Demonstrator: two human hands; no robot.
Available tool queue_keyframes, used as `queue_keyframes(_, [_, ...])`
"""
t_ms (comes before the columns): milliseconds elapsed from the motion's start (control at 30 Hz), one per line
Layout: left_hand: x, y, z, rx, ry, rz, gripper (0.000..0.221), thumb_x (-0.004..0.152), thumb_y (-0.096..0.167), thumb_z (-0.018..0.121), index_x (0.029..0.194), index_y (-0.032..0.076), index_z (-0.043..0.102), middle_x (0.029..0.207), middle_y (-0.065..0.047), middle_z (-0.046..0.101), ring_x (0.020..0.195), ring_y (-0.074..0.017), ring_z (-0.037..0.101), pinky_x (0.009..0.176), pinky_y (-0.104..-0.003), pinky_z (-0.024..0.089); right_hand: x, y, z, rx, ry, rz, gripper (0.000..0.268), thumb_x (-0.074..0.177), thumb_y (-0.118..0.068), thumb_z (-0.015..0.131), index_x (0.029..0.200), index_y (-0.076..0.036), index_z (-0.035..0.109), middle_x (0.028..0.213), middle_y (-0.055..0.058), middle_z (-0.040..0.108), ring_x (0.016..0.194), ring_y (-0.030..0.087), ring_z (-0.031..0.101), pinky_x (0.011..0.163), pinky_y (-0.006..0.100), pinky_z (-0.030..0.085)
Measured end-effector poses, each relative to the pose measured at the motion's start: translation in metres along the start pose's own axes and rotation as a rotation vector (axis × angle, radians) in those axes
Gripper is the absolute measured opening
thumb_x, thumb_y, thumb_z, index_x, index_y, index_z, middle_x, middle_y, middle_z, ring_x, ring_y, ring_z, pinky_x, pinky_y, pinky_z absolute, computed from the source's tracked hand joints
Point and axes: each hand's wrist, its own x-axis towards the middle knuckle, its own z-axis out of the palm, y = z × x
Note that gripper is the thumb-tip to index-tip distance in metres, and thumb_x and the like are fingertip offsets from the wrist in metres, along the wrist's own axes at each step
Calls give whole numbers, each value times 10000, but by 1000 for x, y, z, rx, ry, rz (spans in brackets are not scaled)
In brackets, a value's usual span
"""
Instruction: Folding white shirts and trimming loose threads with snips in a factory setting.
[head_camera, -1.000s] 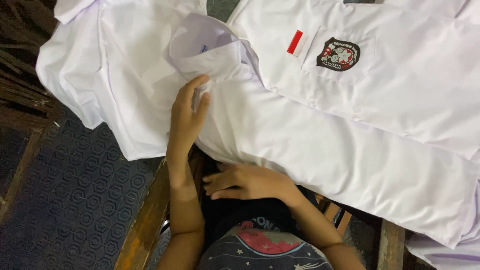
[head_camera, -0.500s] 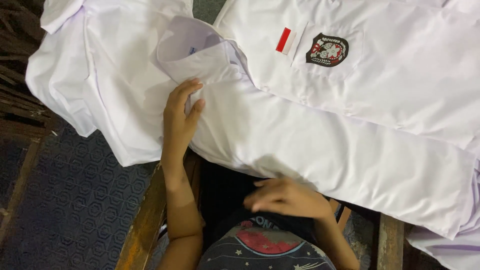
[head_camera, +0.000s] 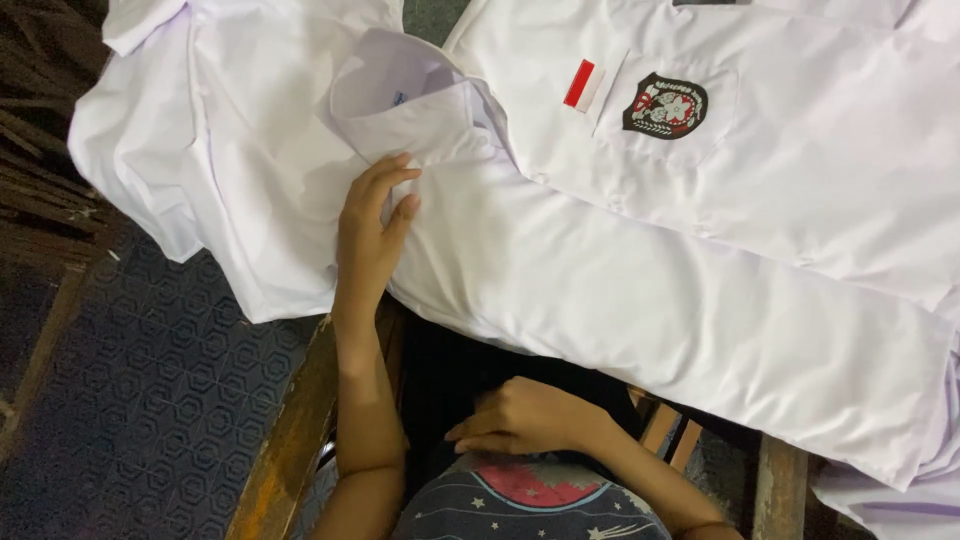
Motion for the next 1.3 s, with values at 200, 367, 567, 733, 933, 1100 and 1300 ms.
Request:
queue_keyframes(200, [-1, 6, -3, -4, 1, 42, 246, 1085, 273, 550, 1246, 112, 643, 1395, -111, 597, 1385, -315, 502, 1140, -480, 421, 12, -9, -59, -624, 563, -159, 125, 928, -156, 739, 1007, -75, 792, 894, 106, 761, 858, 333, 733, 742, 423, 589])
queue_keyframes(367, [-2, -1, 1, -15, 22, 43, 205, 1078, 233, 563, 1222, 127, 662, 1392, -105, 611, 1387, -323, 502, 1147, -485, 404, 0, 23, -30, -1054, 407, 402, 712, 968, -484, 594, 1542, -89, 444, 1588, 175, 444, 1486, 318, 397, 1207, 644, 144])
queue_keyframes(567, [0, -2, 5, -20, 70, 100, 183, 1071, 208, 577, 1193, 117, 678, 1355, -110, 631, 1358, -343, 531, 1132, -487, 417, 3, 25, -17, -1000, 317, 370, 1002, 752, -488, 748, 1590, -113, 344, 1645, 161, 358, 1525, 258, 335, 1194, 698, 12])
queue_keyframes(733, [0, 3, 1, -29, 65, 111, 172, 1072, 168, 577, 1190, 94, 678, 1351, -135, 628, 1353, -369, 529, 1130, -507, 412, 13, 21, -24, -973, 415, 368, 661, 1018, -371, 532, 1572, -60, 350, 1597, 201, 418, 1502, 323, 373, 1147, 732, 41])
queue_keyframes(933, [-1, -1, 2, -52, 49, 98, 167, 1068, 174, 584, 1194, 115, 677, 1363, -123, 618, 1368, -358, 514, 1152, -491, 397, 6, 18, -45, -828, 141, 395, 1420, 527, -563, 903, 1629, -66, 156, 1676, 238, 196, 1564, 372, 165, 1072, 819, 29])
queue_keyframes(1100, [-2, -1, 2, -38, 53, 77, 172, 1071, 174, 574, 1193, 120, 683, 1366, -105, 620, 1378, -338, 510, 1161, -481, 387, 26, 38, -55, -955, 523, 582, 709, 1077, -413, 466, 1600, 18, 260, 1643, 261, 288, 1547, 361, 258, 1134, 726, 97])
queue_keyframes(1300, [-5, -23, 24, 181, 106, 196, 232, 1050, 37, 563, 1199, 160, 690, 1410, -66, 568, 1395, -386, 449, 1171, -525, 365, 30, 33, -21, -829, 110, 219, 825, 907, -594, 593, 1466, 2, 473, 1545, 270, 431, 1478, 433, 359, 1092, 834, 164])
